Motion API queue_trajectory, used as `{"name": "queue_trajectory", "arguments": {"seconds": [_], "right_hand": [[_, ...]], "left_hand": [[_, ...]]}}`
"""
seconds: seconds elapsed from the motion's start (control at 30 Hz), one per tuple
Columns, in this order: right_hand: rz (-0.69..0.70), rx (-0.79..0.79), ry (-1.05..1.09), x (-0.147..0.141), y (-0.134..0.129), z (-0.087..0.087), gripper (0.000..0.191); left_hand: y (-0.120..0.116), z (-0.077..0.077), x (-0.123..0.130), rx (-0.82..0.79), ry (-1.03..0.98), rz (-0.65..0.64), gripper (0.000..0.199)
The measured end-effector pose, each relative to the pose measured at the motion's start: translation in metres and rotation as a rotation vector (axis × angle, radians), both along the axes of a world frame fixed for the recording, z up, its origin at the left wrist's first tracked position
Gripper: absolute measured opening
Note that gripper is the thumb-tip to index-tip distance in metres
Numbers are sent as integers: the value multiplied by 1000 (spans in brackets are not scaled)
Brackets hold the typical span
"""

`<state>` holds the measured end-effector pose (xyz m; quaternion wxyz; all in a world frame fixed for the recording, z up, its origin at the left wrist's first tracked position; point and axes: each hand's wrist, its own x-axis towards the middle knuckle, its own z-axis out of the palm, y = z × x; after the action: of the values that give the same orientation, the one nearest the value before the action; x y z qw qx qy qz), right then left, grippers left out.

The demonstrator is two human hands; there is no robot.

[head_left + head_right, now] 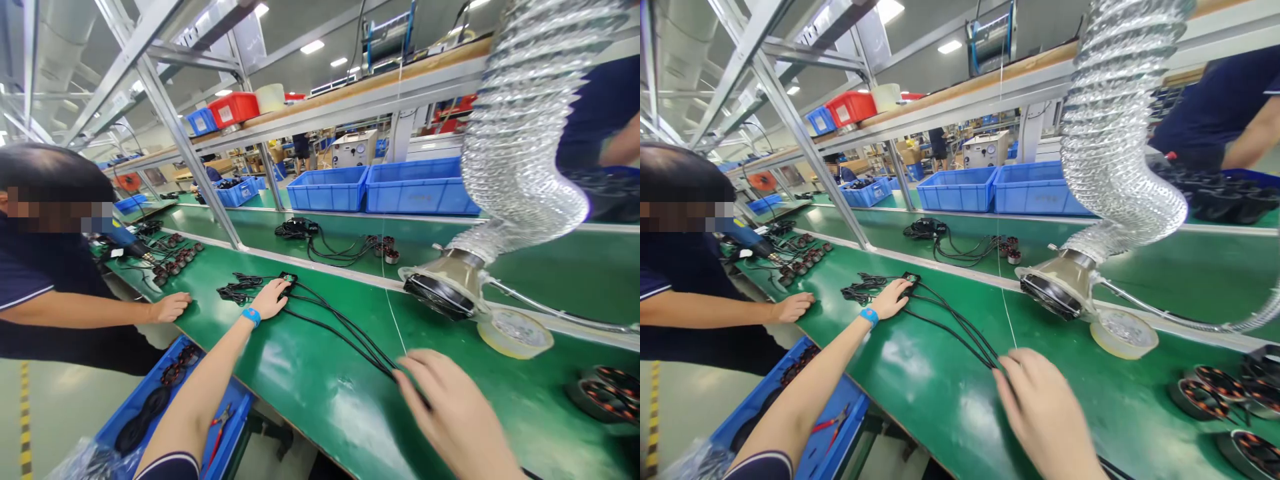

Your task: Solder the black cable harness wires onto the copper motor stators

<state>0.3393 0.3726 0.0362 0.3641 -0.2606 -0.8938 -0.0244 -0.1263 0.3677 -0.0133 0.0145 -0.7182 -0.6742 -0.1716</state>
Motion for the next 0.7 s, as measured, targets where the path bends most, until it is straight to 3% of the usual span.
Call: {"name": "queue_trajectory", "arguments": {"seconds": [0.1,0.17,0.23,0.33,0.5,0.57,0.7], "right_hand": [[-51,-133,-356,-87,15,-7,39],[-89,-155,-419,-133,29,-19,50],[-121,-156,-465,-164,42,-34,52],[-139,-119,-516,-182,62,-48,46],[-165,-43,-577,-153,105,-41,36],[-185,-9,-585,-123,123,-38,33],[-222,40,-586,-49,138,-49,52]], "left_hand": [[0,0,2,6,1,3,47],[1,1,3,13,1,8,46],[1,1,4,22,2,14,46],[1,2,5,38,3,20,47],[0,2,6,44,3,14,46],[0,1,6,43,1,4,46],[2,3,4,43,-7,-29,47]]}}
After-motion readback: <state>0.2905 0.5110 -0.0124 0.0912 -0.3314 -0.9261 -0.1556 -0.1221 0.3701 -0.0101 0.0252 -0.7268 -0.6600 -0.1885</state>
